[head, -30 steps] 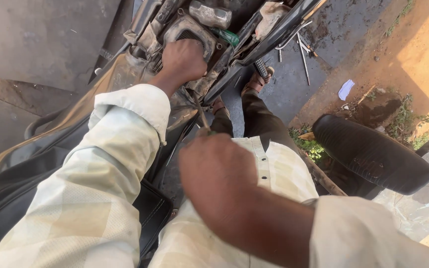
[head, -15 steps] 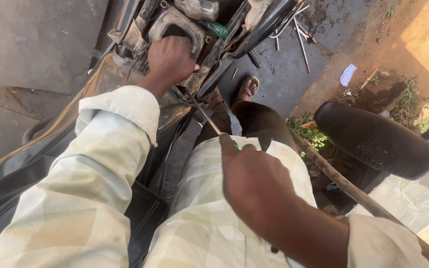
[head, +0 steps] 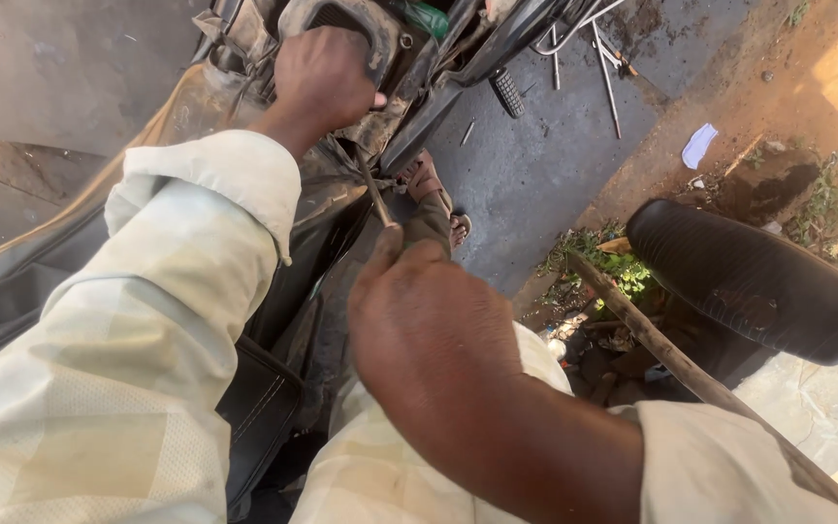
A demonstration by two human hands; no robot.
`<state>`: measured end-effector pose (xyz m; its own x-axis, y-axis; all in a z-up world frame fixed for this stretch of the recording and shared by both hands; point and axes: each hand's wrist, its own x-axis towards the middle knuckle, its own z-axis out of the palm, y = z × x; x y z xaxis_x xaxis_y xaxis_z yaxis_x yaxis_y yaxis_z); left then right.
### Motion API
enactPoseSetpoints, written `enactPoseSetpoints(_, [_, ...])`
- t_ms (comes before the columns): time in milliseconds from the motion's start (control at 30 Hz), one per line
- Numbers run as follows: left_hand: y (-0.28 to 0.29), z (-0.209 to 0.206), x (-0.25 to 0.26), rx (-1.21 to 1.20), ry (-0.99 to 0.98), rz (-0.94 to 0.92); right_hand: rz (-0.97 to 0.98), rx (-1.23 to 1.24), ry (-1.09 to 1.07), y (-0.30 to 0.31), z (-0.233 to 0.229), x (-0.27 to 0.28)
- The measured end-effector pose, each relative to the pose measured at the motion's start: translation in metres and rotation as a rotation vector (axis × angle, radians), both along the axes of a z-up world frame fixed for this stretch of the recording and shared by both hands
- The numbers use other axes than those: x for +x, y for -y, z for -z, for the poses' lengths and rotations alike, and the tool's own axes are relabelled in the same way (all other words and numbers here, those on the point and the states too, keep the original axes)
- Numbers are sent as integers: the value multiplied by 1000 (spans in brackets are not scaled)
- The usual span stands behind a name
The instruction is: Removing and inspecting the air filter of a motorcycle.
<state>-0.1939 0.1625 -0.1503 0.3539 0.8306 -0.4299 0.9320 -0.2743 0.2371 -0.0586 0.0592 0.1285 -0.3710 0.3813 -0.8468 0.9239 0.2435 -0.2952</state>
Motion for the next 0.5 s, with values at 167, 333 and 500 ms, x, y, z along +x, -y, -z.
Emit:
enactPoseSetpoints(167, [-3,2,0,-66,-9,-10,267,-149,103,57,45,59])
enactPoseSetpoints(333, [-16,9,-3,0,-27,43,434,-281,300,62,63,69])
enactPoseSetpoints(500, [-2,10,0,-79,-62,-17,286,16,-31,60,27,75])
